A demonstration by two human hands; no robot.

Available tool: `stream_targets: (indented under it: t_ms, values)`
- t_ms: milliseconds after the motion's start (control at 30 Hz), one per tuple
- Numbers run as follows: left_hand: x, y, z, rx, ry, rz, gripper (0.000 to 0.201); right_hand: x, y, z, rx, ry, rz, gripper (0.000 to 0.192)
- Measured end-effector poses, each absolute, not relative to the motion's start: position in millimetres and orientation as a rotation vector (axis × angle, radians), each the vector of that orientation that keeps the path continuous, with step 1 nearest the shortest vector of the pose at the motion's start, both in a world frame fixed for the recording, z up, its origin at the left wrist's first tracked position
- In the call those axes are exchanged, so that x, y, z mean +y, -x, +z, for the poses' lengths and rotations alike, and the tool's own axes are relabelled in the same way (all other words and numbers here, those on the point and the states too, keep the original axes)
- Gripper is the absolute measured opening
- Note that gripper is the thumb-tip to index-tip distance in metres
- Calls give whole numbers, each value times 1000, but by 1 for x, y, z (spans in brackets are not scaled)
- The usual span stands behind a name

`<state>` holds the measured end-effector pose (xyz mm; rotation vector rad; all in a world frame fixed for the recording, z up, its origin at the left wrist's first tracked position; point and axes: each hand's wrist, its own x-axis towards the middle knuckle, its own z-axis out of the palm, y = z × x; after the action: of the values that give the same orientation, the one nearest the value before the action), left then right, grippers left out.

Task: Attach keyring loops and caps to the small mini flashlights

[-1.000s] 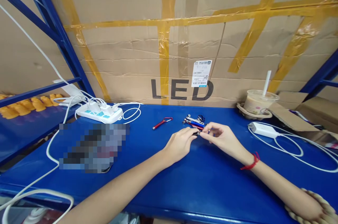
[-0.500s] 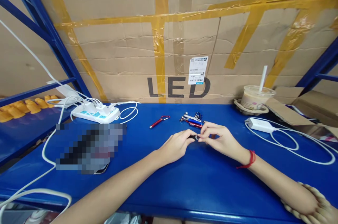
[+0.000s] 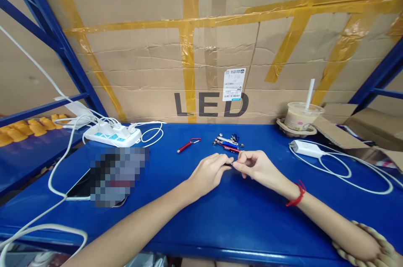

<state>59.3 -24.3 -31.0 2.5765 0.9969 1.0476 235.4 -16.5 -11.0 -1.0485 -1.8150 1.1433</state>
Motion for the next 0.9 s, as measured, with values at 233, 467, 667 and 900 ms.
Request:
stream_targets:
  t_ms: [233, 467, 667, 900]
  values:
    - [-21, -60, -27, 1038, -2627, 963, 24, -11, -237, -16, -1802, 1163, 1151, 45]
    - [-17, -65, -27, 1226, -2502, 1025, 24, 6, -249, -12, -1916, 1155, 896, 40]
    - [-19, -65, -25, 1302, -2452, 930, 25, 35, -275, -26, -2075, 1350, 109, 25]
    - [-23, -62, -22, 1373, -2502, 827, 28, 65, -267, -50, -2230, 1302, -93, 34]
